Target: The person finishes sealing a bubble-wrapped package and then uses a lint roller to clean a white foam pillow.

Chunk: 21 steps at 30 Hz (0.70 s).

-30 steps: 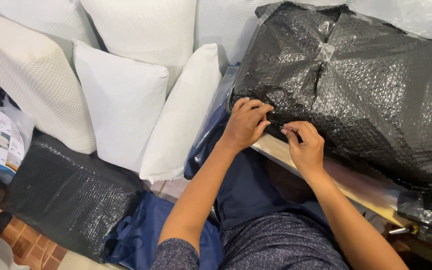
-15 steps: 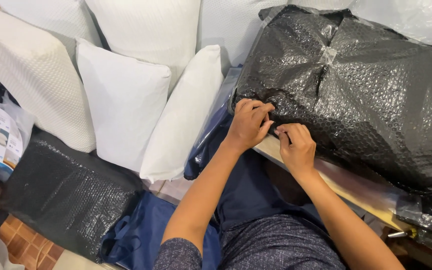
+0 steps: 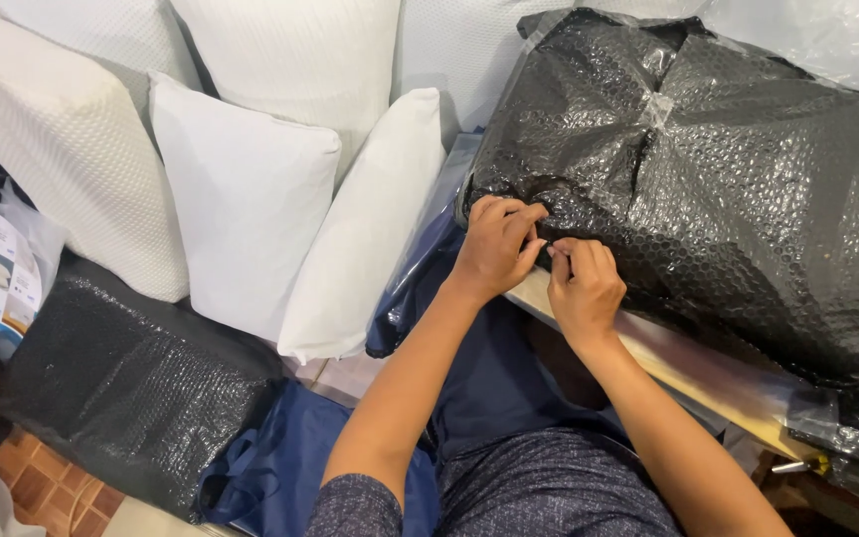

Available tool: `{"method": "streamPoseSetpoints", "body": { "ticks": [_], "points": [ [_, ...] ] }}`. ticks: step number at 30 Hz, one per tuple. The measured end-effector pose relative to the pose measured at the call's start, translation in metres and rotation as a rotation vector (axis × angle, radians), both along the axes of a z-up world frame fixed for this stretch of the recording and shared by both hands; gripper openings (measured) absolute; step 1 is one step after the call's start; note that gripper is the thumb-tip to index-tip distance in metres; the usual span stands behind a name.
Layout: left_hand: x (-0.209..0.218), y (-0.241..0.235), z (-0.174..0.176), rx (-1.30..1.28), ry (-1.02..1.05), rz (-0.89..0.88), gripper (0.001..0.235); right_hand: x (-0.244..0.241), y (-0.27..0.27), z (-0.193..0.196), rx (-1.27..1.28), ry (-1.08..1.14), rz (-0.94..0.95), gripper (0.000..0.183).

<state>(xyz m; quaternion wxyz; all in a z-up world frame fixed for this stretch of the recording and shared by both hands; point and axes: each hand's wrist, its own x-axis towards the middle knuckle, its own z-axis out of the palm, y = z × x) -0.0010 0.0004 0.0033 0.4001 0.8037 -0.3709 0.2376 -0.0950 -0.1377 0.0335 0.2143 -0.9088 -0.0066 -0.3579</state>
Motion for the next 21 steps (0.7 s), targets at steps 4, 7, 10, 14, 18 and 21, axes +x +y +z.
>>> {"method": "streamPoseSetpoints", "body": {
  "ticks": [4,7,10,14,18,21],
  "points": [
    [0.0,0.0,0.0,-0.008,0.009,-0.006,0.045,0.001,0.001,-0.004,-0.024,-0.009,-0.053,0.014],
    [0.003,-0.001,-0.002,-0.003,-0.003,-0.004,0.046,0.0,0.002,-0.002,0.001,-0.013,-0.051,0.015],
    [0.002,0.0,0.0,0.005,0.002,-0.002,0.047,0.0,0.004,-0.001,0.027,-0.012,-0.046,0.015],
    [0.002,-0.002,-0.004,0.011,0.01,0.003,0.046,0.003,0.001,-0.012,-0.01,-0.014,-0.092,0.015],
    [0.003,-0.001,0.0,0.001,0.006,-0.012,0.046,0.006,0.001,-0.021,-0.049,-0.034,-0.13,0.015],
    [0.004,-0.001,0.0,0.007,0.01,-0.013,0.047,0.008,0.001,-0.024,-0.096,-0.045,-0.162,0.015]
  ]
}}
